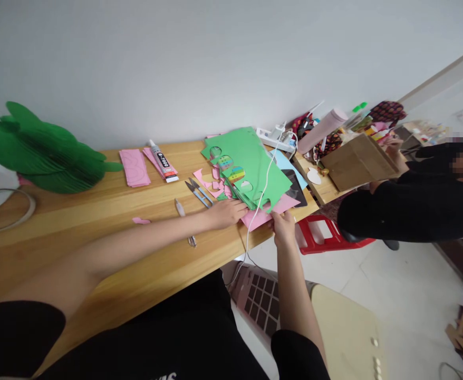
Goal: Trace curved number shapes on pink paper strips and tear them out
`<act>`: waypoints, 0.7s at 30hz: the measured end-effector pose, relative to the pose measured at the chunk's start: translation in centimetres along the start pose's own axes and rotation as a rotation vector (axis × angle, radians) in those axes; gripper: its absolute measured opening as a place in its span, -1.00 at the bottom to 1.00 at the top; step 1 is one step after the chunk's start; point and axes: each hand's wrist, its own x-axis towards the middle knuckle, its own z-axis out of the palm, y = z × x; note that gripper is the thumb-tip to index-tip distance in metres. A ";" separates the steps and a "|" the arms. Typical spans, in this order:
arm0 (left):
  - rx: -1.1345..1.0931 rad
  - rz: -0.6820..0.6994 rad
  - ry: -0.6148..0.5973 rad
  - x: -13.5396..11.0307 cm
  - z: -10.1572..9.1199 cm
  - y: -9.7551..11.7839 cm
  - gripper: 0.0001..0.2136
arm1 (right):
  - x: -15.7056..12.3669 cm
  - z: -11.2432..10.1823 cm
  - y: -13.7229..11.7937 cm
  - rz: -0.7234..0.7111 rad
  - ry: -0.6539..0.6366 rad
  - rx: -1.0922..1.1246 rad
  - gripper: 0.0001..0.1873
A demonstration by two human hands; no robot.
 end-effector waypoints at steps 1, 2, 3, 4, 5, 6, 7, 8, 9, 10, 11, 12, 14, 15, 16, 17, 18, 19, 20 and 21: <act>0.001 0.000 -0.001 0.0 -0.1 0.0 -0.72 | 0.0 0.2 -0.3 -0.027 0.003 0.001 -0.74; 0.002 0.000 -0.003 0.0 -0.1 0.0 -0.72 | -0.1 0.3 -0.7 -0.053 0.003 0.001 -0.75; 0.002 -0.002 -0.003 0.0 -0.2 0.0 -0.72 | -0.2 0.5 -1.1 -0.075 0.001 0.002 -0.76; 0.003 -0.005 -0.003 -0.1 -0.3 0.0 -0.72 | -0.3 0.7 -1.6 -0.095 -0.002 0.002 -0.76; 0.003 -0.010 -0.001 -0.1 -0.3 0.0 -0.72 | -0.4 0.8 -2.0 -0.112 -0.006 0.003 -0.77; 0.003 -0.015 0.001 -0.1 -0.3 0.0 -0.72 | -0.6 0.9 -2.4 -0.127 -0.008 0.003 -0.77; 0.002 -0.020 0.004 -0.1 -0.4 0.0 -0.72 | -0.7 1.0 -2.7 -0.139 -0.010 0.005 -0.77; 0.001 -0.025 0.007 -0.1 -0.4 0.1 -0.72 | -0.8 1.1 -3.0 -0.149 -0.010 0.007 -0.77; -0.001 -0.029 0.010 0.0 -0.3 0.1 -0.72 | -0.9 1.1 -3.2 -0.157 -0.007 0.009 -0.77; -0.003 -0.033 0.012 0.0 -0.3 0.1 -0.72 | -1.0 1.1 -3.4 -0.163 -0.004 0.010 -0.78; -0.005 -0.037 0.012 0.0 -0.3 0.1 -0.72 | -1.1 1.1 -3.6 -0.168 0.001 0.009 -0.78; -0.006 -0.041 0.010 0.1 -0.3 0.2 -0.71 | -1.2 1.1 -3.8 -0.172 0.008 0.007 -0.79; -0.007 -0.047 0.001 0.1 -0.3 0.2 -0.71 | -1.4 0.9 -4.1 -0.181 0.027 0.005 -0.81; -0.006 -0.049 -0.006 0.1 -0.3 0.2 -0.71 | -1.5 0.7 -4.4 -0.186 0.039 0.005 -0.81; -0.005 -0.050 -0.013 0.1 -0.4 0.2 -0.71 | -1.6 0.4 -4.7 -0.192 0.053 0.006 -0.82; -0.004 -0.049 -0.020 0.1 -0.5 0.2 -0.71 | -1.8 0.0 -5.1 -0.201 0.070 0.008 -0.82; -0.003 -0.046 -0.027 0.1 -0.6 0.2 -0.71 | -2.0 -0.6 -5.7 -0.211 0.088 0.011 -0.83; -0.003 -0.043 -0.034 0.1 -0.6 0.1 -0.71 | -2.3 -1.3 -6.5 -0.224 0.108 0.016 -0.84; -0.003 -0.040 -0.040 0.1 -0.7 0.1 -0.71 | -2.6 -2.2 -7.4 -0.241 0.135 0.020 -0.85; -0.004 -0.037 -0.045 0.0 -0.8 0.1 -0.71 | -3.0 -3.1 -8.5 -0.260 0.159 0.023 -0.84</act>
